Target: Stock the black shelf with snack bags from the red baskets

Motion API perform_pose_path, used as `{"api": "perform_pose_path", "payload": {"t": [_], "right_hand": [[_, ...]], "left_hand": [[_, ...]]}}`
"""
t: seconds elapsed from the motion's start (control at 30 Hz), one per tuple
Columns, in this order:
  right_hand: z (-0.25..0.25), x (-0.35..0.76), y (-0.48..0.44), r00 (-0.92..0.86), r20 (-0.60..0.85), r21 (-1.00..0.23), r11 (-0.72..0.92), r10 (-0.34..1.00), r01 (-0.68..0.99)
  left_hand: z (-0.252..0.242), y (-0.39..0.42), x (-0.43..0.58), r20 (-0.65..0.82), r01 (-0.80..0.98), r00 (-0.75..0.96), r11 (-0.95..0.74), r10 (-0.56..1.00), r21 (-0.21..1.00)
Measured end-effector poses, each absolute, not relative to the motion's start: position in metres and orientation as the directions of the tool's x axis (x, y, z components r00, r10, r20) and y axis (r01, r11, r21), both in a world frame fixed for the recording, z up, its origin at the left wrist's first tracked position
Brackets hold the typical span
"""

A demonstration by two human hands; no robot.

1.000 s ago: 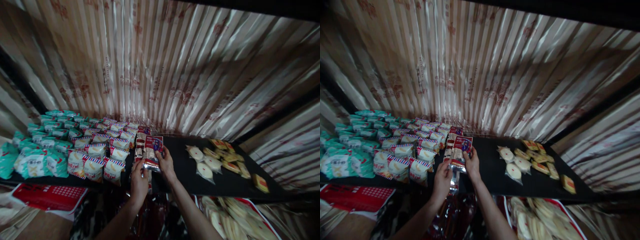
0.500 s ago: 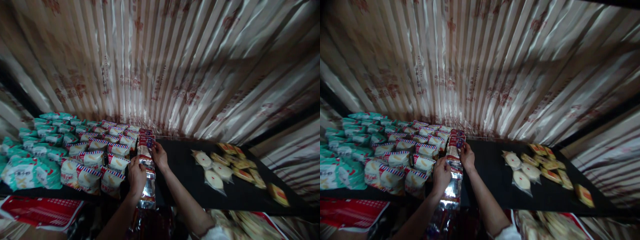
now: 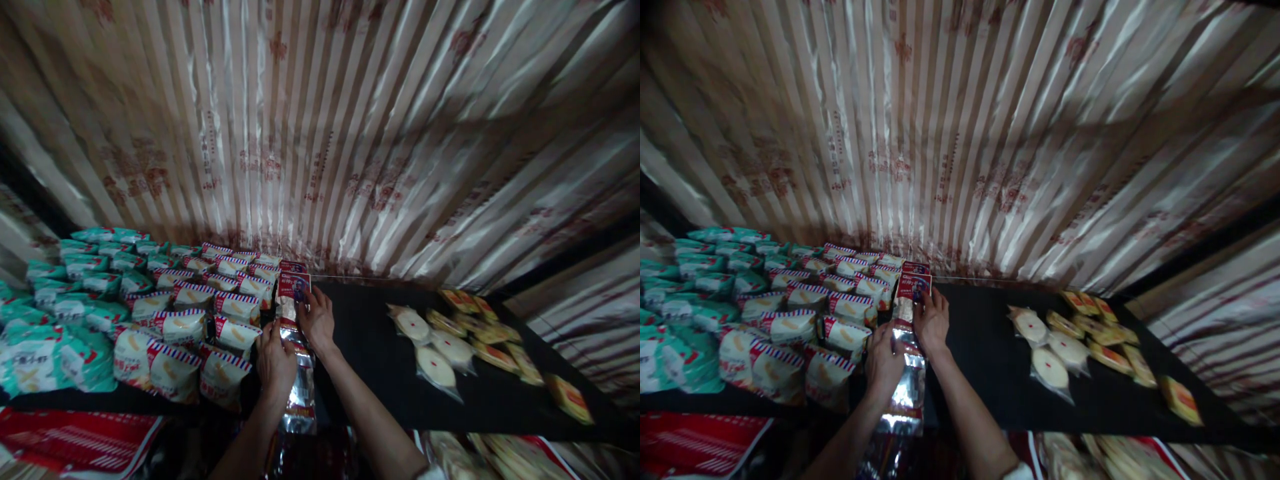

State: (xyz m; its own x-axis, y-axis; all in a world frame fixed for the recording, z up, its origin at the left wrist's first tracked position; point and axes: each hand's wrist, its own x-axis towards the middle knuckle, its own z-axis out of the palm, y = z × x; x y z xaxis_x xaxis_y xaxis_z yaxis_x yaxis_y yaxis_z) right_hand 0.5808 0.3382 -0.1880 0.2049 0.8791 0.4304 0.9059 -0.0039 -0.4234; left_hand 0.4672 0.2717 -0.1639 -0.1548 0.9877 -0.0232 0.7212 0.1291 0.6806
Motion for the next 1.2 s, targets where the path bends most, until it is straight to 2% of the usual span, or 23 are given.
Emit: {"api": "perform_pose_path", "payload": {"t": [0.1, 0.2, 0.33, 0.43, 0.57, 0.73, 0.97, 1.1, 1.2], "right_hand": [[-0.182, 0.575, 0.351, 0.069, 0.45, -0.376, 0.118, 0.89, 0.919], [-0.175, 0.566, 0.365, -0.027, 0.377, -0.316, 0.156, 0.926, 0.936], [-0.168, 0.557, 0.376, 0.002, 0.217, -0.279, 0.06, 0.976, 0.958], [-0.167, 0.556, 0.378, 0.029, 0.144, -0.272, 0.011, 0.989, 0.962], [-0.169, 0.556, 0.377, 0.054, 0.11, -0.285, -0.021, 0.993, 0.958], [-0.169, 0.555, 0.377, 0.07, 0.1, -0.286, -0.039, 0.993, 0.958], [-0.175, 0.556, 0.377, 0.068, 0.174, -0.316, -0.01, 0.982, 0.949], [-0.172, 0.558, 0.368, 0.059, 0.332, -0.418, 0.091, 0.941, 0.904], [-0.163, 0.562, 0.341, 0.091, 0.43, -0.547, 0.178, 0.898, 0.818]], "left_hand": [[-0.165, 0.272, 0.467, -0.013, 0.736, -0.154, 0.123, 0.988, 0.666], [-0.168, 0.273, 0.467, 0.014, 0.746, -0.156, 0.108, 0.988, 0.657], [-0.178, 0.273, 0.467, 0.078, 0.765, -0.139, 0.057, 0.987, 0.641], [-0.185, 0.272, 0.465, 0.167, 0.787, -0.079, -0.041, 0.983, 0.616], [-0.191, 0.27, 0.462, 0.265, 0.793, 0.019, -0.176, 0.964, 0.583], [-0.192, 0.273, 0.461, 0.263, 0.787, 0.044, -0.195, 0.964, 0.585], [-0.186, 0.27, 0.462, 0.259, 0.799, 0.051, -0.195, 0.965, 0.569], [-0.176, 0.267, 0.463, 0.274, 0.801, 0.042, -0.196, 0.961, 0.565], [-0.168, 0.26, 0.46, 0.311, 0.773, 0.048, -0.233, 0.949, 0.59]]}}
